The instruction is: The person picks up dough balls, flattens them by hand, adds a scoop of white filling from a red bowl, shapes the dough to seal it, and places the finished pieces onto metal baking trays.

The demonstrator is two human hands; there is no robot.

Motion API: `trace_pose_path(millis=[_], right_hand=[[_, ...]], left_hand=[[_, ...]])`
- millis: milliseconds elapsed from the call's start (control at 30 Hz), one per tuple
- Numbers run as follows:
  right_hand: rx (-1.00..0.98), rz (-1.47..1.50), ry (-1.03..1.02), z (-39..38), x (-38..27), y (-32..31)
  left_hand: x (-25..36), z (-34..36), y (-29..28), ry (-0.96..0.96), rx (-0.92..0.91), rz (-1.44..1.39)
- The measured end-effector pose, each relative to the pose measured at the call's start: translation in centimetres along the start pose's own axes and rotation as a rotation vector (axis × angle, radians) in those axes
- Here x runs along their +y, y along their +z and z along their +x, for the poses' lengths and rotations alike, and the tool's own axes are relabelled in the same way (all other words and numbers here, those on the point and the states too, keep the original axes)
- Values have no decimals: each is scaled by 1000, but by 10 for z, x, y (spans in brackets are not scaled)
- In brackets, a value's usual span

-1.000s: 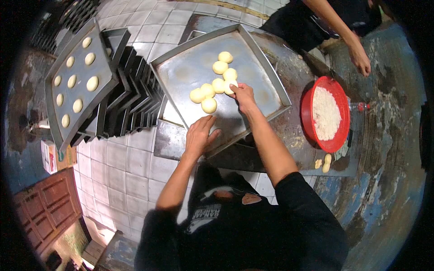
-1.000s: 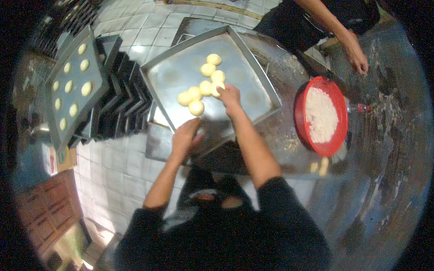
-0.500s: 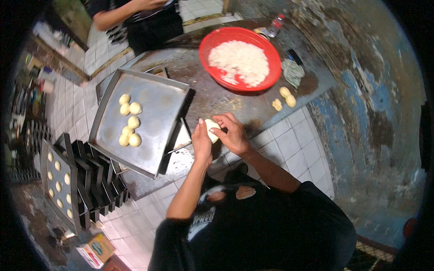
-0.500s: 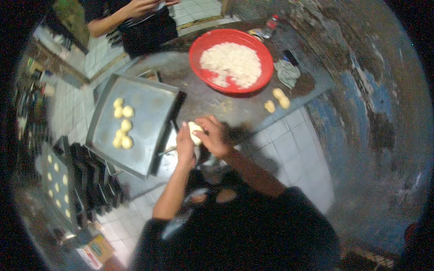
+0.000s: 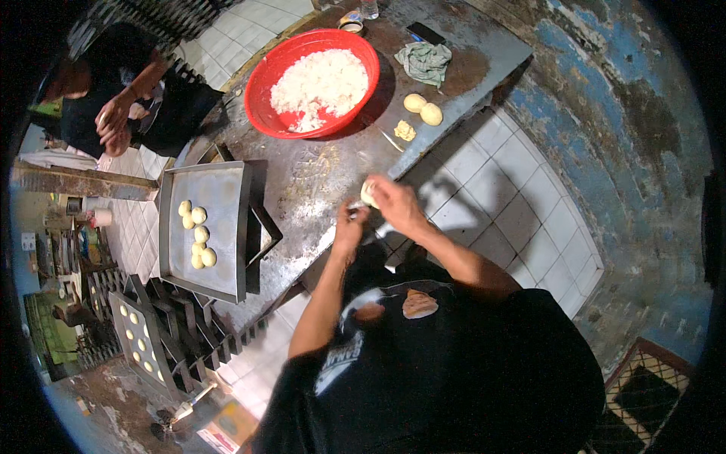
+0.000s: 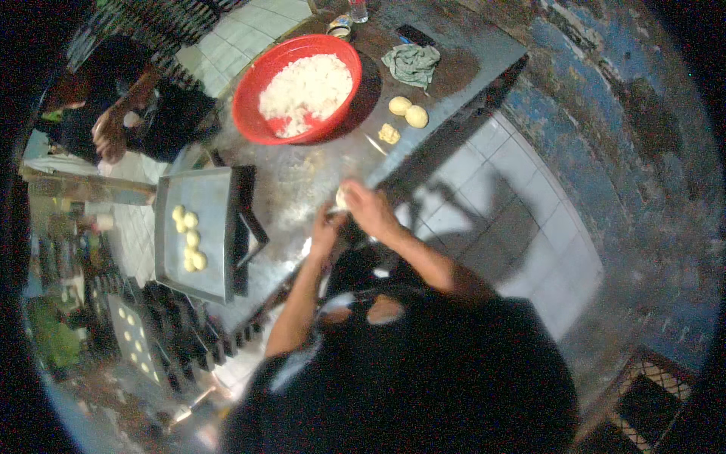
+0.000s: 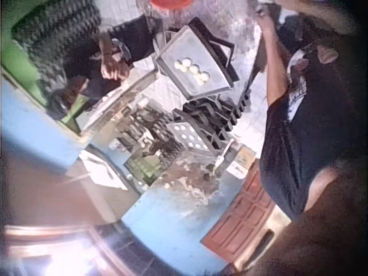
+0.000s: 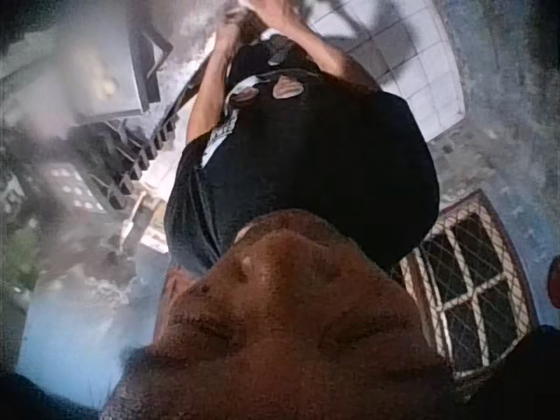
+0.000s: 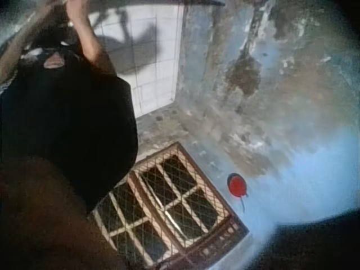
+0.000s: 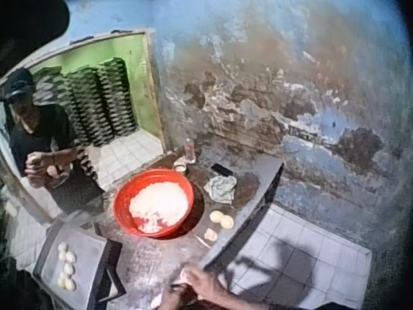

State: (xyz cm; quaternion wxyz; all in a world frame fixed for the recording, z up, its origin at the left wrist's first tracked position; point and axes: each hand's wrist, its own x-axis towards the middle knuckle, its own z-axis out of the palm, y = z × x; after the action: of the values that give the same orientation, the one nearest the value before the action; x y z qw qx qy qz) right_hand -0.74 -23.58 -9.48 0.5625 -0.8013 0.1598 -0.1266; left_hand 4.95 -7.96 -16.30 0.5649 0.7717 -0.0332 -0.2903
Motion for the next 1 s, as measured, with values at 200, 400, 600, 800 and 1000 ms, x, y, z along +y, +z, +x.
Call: trace_pose_path(millis=[200, 400, 600, 800, 1000], right_hand=[[-131, 202, 174, 57, 65, -21], [207, -295, 85, 156, 204, -88], [185, -382, 42, 183, 226, -62], [-140, -543, 54, 138, 226, -98], [-162, -189, 270, 108, 196, -161]], left_hand=[[28, 25, 35, -81, -228, -258], [61, 107, 49, -24, -264, -455], [82, 189, 79, -132, -370, -574], [34, 243, 155, -188, -534, -723], [67, 233, 147, -92, -431, -501]])
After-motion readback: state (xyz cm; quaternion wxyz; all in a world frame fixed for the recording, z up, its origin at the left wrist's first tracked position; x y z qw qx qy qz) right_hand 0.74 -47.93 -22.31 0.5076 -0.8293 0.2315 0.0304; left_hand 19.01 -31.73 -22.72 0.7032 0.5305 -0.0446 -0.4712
